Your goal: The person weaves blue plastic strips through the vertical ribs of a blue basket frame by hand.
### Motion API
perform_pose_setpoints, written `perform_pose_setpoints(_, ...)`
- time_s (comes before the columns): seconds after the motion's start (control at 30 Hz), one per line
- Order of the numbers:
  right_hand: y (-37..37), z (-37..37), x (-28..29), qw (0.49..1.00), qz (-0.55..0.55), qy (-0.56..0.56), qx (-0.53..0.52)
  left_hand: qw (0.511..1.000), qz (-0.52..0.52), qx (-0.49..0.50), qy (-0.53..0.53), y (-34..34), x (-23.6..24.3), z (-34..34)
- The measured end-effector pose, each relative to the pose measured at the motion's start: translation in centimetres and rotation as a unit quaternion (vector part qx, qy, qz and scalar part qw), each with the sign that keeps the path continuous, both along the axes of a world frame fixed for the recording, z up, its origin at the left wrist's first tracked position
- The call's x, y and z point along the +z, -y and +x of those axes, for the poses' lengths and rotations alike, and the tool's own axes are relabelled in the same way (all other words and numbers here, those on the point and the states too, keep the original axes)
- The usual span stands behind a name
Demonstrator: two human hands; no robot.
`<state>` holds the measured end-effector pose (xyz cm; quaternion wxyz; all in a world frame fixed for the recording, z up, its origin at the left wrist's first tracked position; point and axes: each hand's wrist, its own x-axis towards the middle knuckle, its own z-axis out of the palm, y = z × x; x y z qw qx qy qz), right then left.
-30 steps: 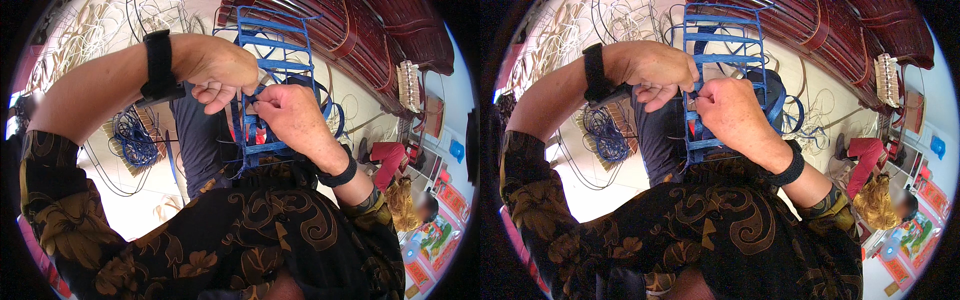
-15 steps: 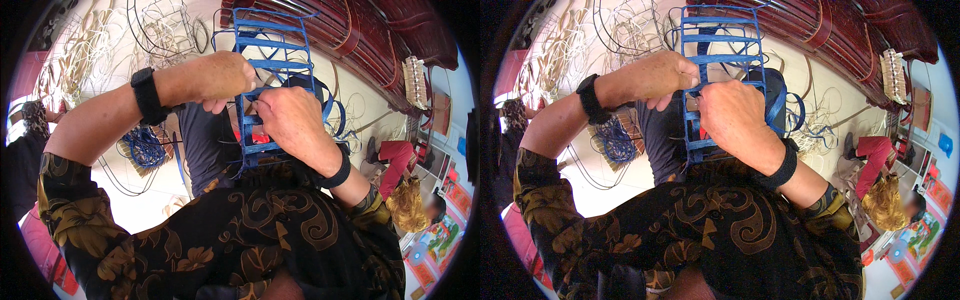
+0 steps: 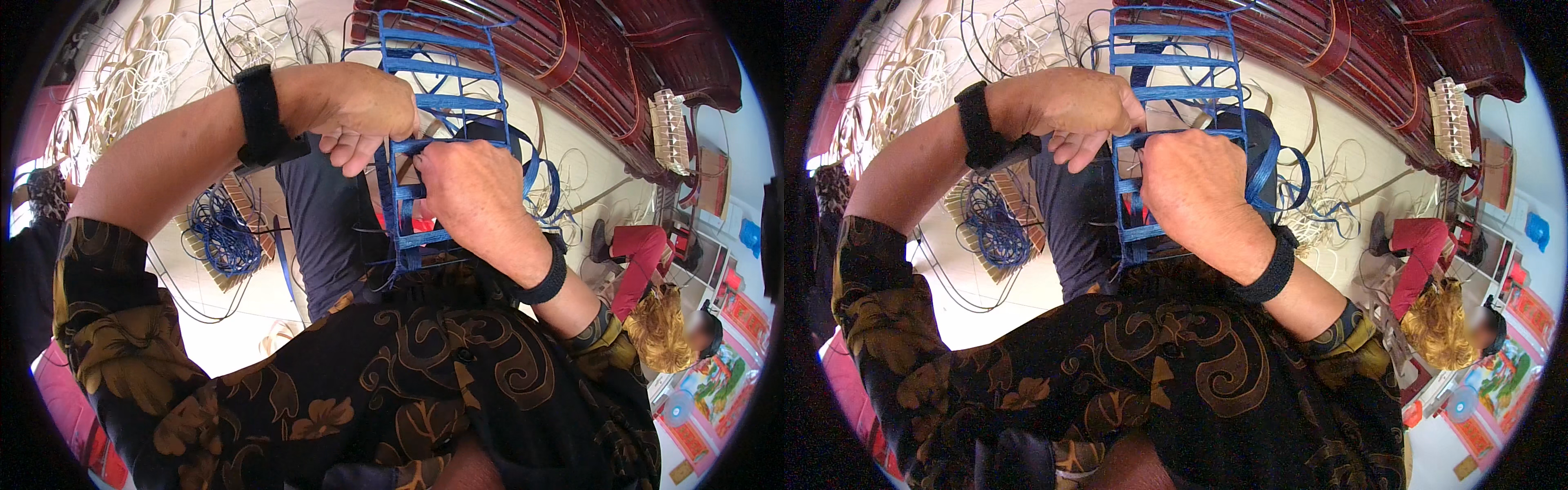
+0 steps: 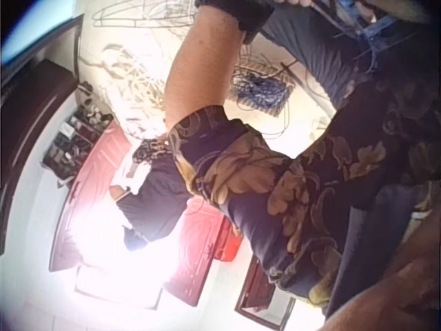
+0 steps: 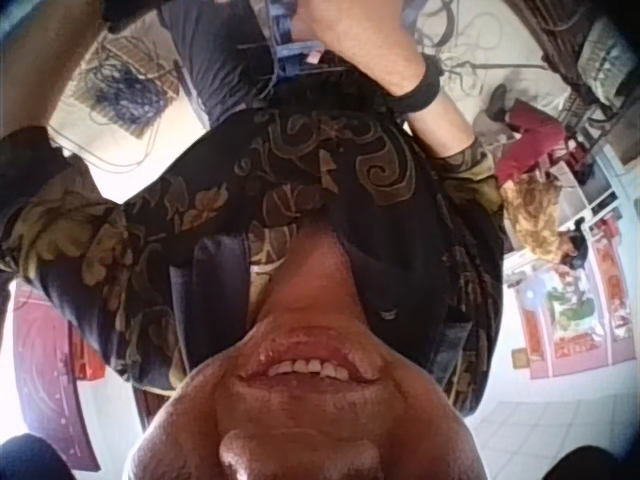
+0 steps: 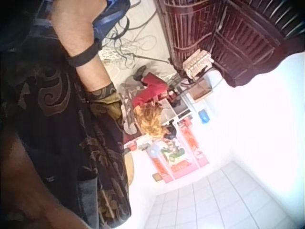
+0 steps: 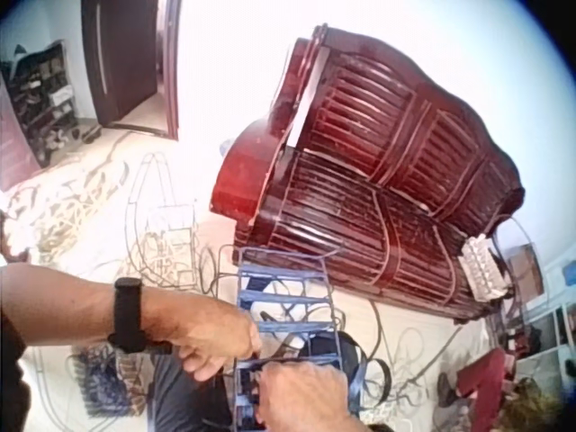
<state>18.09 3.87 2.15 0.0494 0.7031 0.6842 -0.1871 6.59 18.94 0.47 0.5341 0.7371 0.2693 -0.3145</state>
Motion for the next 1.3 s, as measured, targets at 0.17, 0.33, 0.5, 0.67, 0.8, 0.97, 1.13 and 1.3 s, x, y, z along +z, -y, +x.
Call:
perform_pose_setpoints(0.17, -0.2, 0.0, 0.2, 1.0, -0.022, 0.014, 0.009, 0.998, 0.061, 0.011, 0.03, 0.4, 0.7, 0.2)
perform_pose_setpoints(0.33, 0.1, 0.6, 0.4, 0.998, 0.013, -0.063, -0.015, 0.877, 0.361, -0.129, 0.291, 1.1, -1.5, -1.6)
perform_pose_setpoints(0.5, -0.1, 2.3, 1.8, 0.992, 0.02, -0.121, -0.034, 0.818, 0.437, -0.022, 0.374, 0.7, -0.9, -2.7)
perform_pose_setpoints(0.67, -1.3, 4.1, 1.4, 0.971, 0.086, -0.222, -0.023, 0.784, 0.459, -0.004, 0.418, 0.8, -1.7, -2.9)
perform_pose_setpoints(0.8, -3.1, 3.5, 0.3, 0.948, 0.033, -0.314, -0.031, 0.792, 0.479, -0.038, 0.378, 0.8, -1.4, -2.6)
perform_pose_setpoints(0.97, -4.7, 3.7, -2.3, 0.932, -0.014, -0.357, -0.06, 0.81, 0.422, 0.084, 0.397, 1.2, -1.3, -2.8)
perform_pose_setpoints(1.13, -5.1, 3.5, -1.8, 0.956, 0.017, -0.293, -0.021, 0.83, 0.349, 0.32, 0.294, 6.3, -0.9, -3.9)
perform_pose_setpoints(1.3, -5.1, 3.4, -2.1, 0.942, 0.038, -0.334, -0.017, 0.854, 0.312, 0.324, 0.261, 12.9, -2.7, -3.8)
